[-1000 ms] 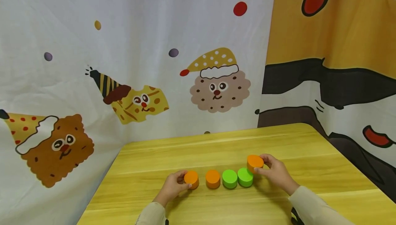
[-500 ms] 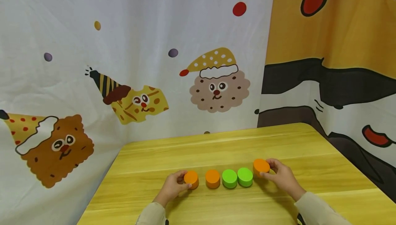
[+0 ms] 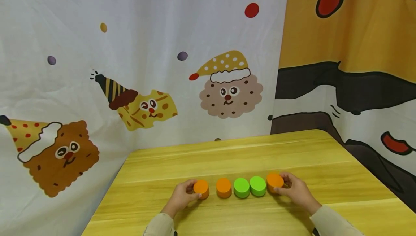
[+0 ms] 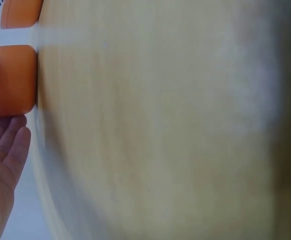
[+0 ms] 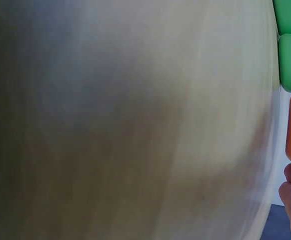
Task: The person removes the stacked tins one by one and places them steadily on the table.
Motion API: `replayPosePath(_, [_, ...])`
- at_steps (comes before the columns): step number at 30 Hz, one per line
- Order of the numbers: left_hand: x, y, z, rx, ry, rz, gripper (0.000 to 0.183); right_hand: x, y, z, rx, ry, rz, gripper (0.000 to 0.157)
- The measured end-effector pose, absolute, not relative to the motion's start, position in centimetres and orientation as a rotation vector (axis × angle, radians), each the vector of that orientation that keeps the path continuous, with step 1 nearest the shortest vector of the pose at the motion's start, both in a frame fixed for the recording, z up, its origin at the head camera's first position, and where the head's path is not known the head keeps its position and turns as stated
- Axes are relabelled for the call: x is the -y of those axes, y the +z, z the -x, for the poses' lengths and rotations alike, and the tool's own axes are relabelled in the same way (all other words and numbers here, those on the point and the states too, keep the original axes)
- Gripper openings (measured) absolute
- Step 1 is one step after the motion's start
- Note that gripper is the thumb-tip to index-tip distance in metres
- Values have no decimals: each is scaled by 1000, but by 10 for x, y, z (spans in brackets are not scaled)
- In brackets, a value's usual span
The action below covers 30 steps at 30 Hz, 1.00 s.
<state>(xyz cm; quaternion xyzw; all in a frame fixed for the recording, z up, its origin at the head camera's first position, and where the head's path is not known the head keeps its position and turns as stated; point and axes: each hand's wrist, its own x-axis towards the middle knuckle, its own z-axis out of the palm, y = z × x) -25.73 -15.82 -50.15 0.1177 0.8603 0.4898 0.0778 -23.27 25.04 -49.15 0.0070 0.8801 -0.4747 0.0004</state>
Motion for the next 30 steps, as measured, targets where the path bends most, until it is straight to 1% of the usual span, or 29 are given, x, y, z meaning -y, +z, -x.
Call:
replayPosePath(8, [158,-502,256,-2584,1480,-370,64,-250,-498,230,-2703,-1531,-44,65])
replayPosePath(22, [159,-500,256,-2581,1466,-364,64,-250,-500,230,-2642,-1605,-42,63])
replayPosePath(30, [156,-495,260,-2589,1488,-410,63,-251,-501,232,-2640,-1599,-38,64])
